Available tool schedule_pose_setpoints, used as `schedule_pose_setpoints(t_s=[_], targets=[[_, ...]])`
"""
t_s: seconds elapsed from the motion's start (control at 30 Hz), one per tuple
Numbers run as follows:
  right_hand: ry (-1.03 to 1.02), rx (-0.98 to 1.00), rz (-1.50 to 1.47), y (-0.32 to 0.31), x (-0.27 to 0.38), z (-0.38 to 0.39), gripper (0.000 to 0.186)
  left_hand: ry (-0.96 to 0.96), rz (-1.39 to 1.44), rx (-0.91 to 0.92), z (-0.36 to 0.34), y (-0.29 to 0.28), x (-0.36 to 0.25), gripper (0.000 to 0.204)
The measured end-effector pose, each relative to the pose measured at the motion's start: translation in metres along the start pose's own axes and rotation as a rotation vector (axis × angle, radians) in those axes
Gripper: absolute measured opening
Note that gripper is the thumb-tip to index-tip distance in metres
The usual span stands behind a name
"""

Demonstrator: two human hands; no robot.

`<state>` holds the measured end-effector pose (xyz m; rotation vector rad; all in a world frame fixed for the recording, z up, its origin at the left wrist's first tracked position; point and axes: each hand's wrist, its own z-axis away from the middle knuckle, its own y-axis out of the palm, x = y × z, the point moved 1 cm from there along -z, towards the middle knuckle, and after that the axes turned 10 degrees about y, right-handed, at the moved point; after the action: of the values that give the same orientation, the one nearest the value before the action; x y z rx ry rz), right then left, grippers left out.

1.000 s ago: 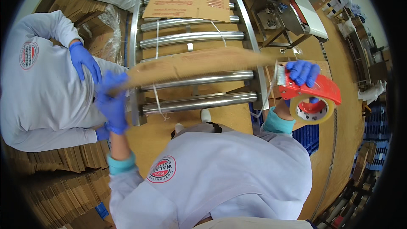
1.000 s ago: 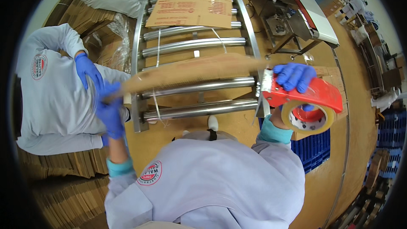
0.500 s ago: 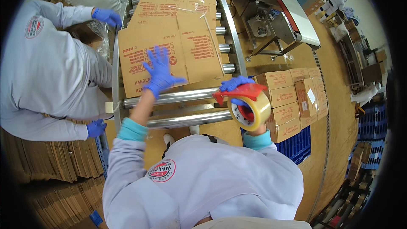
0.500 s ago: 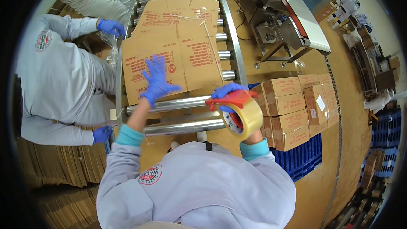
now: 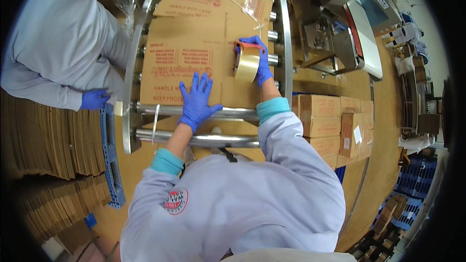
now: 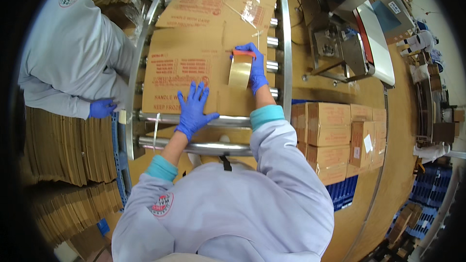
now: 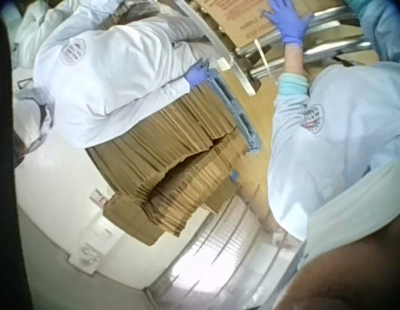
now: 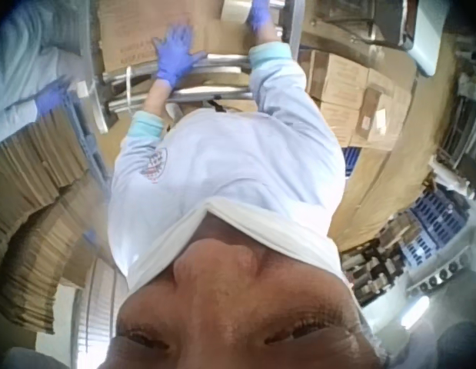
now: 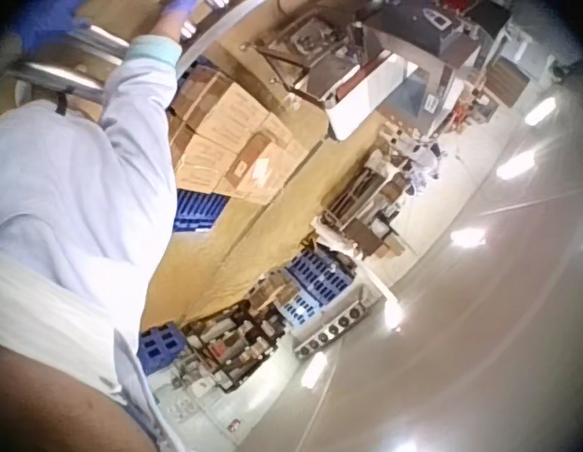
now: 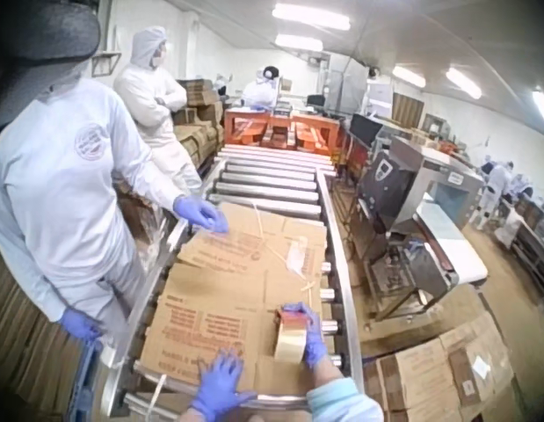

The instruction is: The person tapes cardboard boxes on a conveyor belt using a handheld tape dispenser. They apply tape to the top seam of each box as it arrives, then push the sealed box forward along the rollers. A coworker assists by feeding boxes onto the belt.

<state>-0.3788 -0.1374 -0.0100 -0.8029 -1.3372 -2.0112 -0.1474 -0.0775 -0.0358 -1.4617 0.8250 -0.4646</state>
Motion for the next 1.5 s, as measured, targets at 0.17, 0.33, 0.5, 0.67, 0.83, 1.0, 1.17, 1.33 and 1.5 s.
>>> schedule_pose_setpoints(t_s=[0.17,0.33,0.5,0.67,0.83,1.0,1.17,1.33,1.5], targets=[[-0.030,0.006,0.219,-0.014,-0.054,0.091,0.016,0.006,-0.002,0.004,0.001,-0.001,0.003,0.091],[0.185,-0.021,-0.155,0.000,-0.047,0.108,0.024,0.007,-0.010,-0.031,0.001,-0.001,-0.002,0.089],[-1.013,-0.015,0.441,0.044,0.053,0.076,0.038,-0.026,0.037,-0.009,0.001,-0.004,-0.002,0.089],[-0.317,0.085,0.046,-0.006,0.001,0.011,0.009,-0.027,0.072,-0.001,0.001,-0.008,-0.002,0.088],[0.025,0.100,0.052,-0.021,-0.006,-0.009,0.017,-0.054,0.052,-0.037,-0.001,-0.007,-0.008,0.089],[0.045,-0.055,0.129,-0.014,-0.024,0.051,0.027,-0.049,0.027,-0.062,-0.001,-0.003,-0.005,0.089],[0.082,-0.074,0.419,-0.010,-0.040,0.118,0.012,-0.045,0.006,-0.043,0.002,0.001,-0.006,0.090],[0.432,0.364,0.265,-0.013,0.002,0.056,0.026,-0.038,0.000,-0.061,0.001,0.001,-0.004,0.091],[-0.585,0.546,0.808,0.000,0.012,0.106,0.018,-0.052,0.193,-0.074,-0.004,-0.007,0.012,0.081]])
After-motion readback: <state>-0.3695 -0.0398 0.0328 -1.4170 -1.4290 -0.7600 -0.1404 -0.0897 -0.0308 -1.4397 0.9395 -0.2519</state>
